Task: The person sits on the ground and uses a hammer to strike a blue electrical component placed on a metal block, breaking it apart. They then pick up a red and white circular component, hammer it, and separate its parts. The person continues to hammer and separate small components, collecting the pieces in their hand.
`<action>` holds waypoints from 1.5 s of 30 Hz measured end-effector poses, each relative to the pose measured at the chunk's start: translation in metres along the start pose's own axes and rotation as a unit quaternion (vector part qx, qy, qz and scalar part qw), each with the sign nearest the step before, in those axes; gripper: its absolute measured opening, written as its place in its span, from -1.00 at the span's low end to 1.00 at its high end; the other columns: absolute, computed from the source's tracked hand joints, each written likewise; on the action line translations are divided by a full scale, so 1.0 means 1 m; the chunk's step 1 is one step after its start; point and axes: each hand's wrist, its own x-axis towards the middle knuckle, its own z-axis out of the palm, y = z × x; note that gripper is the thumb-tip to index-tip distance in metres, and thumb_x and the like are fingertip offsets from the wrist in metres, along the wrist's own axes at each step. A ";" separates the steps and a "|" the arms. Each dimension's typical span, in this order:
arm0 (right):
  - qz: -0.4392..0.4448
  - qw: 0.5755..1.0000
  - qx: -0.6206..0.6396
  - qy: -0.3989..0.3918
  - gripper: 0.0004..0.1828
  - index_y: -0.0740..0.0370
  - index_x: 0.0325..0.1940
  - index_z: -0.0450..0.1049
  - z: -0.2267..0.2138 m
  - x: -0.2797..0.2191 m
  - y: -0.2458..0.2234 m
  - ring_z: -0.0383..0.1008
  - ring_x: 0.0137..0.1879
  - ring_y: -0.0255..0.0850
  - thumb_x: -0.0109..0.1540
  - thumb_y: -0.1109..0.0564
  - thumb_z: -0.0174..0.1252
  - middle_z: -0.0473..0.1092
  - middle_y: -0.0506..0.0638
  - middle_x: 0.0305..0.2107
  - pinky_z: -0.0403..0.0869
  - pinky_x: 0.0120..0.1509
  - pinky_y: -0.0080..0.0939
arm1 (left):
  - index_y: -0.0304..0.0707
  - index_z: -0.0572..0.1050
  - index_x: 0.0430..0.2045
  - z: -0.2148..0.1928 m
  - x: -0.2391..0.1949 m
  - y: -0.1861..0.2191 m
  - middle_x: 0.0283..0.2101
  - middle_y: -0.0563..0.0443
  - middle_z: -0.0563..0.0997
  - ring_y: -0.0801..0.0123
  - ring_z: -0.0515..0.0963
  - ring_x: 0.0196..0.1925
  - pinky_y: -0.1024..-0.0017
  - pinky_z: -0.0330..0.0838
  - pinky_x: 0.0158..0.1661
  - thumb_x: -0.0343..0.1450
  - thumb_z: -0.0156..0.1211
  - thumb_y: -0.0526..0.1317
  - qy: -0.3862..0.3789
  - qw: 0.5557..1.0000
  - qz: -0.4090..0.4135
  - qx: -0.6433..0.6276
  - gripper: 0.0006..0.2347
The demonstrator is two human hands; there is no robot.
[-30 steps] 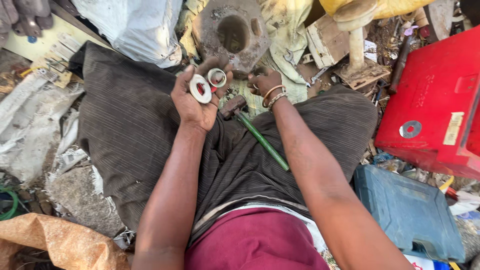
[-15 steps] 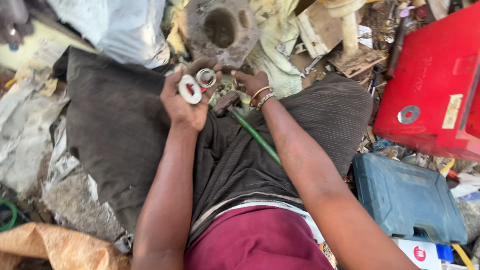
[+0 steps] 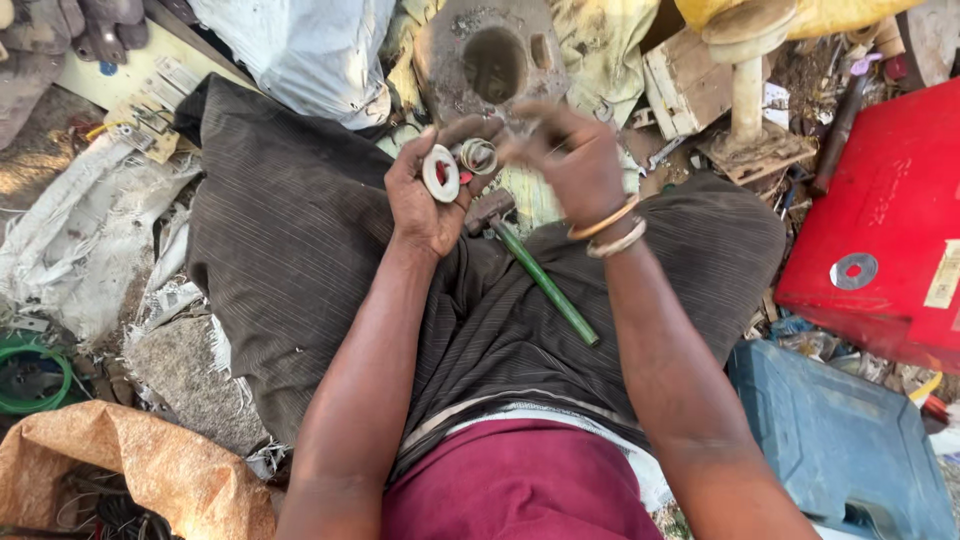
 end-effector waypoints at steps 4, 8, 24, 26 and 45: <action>-0.253 0.949 -0.178 -0.059 -0.42 0.21 0.14 0.60 0.014 -0.013 -0.021 0.49 -0.29 -0.32 0.09 -0.04 0.52 0.55 0.04 -0.20 0.50 -0.24 -0.33 | -0.62 0.50 0.11 -0.006 -0.003 -0.003 0.02 -0.24 0.64 0.24 0.66 -0.03 0.29 0.58 -0.11 0.55 -0.02 -0.06 0.013 0.999 0.000 -0.042 -0.53; -0.215 0.961 -0.163 -0.067 -0.46 0.21 0.11 0.59 0.013 -0.014 -0.013 0.52 -0.29 -0.37 0.14 -0.05 0.53 0.56 -0.02 -0.21 0.53 -0.23 -0.37 | -0.59 0.50 0.11 -0.006 -0.004 -0.005 -0.01 -0.26 0.62 0.23 0.66 -0.05 0.26 0.62 -0.03 0.54 -0.02 -0.05 0.019 0.999 -0.011 -0.032 -0.54; 0.195 0.679 0.700 -0.106 -0.65 0.38 0.03 0.45 -0.009 -0.015 0.058 0.51 -0.01 0.03 0.52 -0.03 0.07 0.49 0.27 -0.09 0.50 -0.01 -0.09 | -0.67 0.42 0.13 -0.002 0.002 -0.008 0.14 -0.50 0.55 -0.09 0.60 0.19 0.08 0.50 0.28 0.47 -0.03 -0.06 0.014 0.999 -0.023 -0.035 -0.49; 0.274 0.678 0.680 -0.057 -0.60 0.40 0.01 0.44 0.003 -0.014 0.080 0.51 0.00 0.07 0.44 -0.06 0.07 0.48 0.27 -0.13 0.51 0.06 -0.02 | -0.61 0.46 0.09 -0.014 0.010 -0.014 0.08 -0.42 0.61 -0.11 0.65 0.08 0.22 0.52 0.02 0.49 -0.01 -0.05 0.003 0.997 -0.016 -0.073 -0.53; -0.227 0.939 0.236 -0.106 -0.74 0.35 0.16 0.46 0.079 -0.062 -0.095 0.54 0.03 -0.17 0.46 0.13 0.07 0.51 0.08 -0.05 0.54 0.19 -0.13 | -0.58 0.42 0.10 -0.045 0.033 -0.036 0.09 -0.41 0.54 -0.11 0.53 0.10 0.06 0.53 0.06 0.68 -0.08 -0.14 0.035 0.986 0.087 -0.141 -0.66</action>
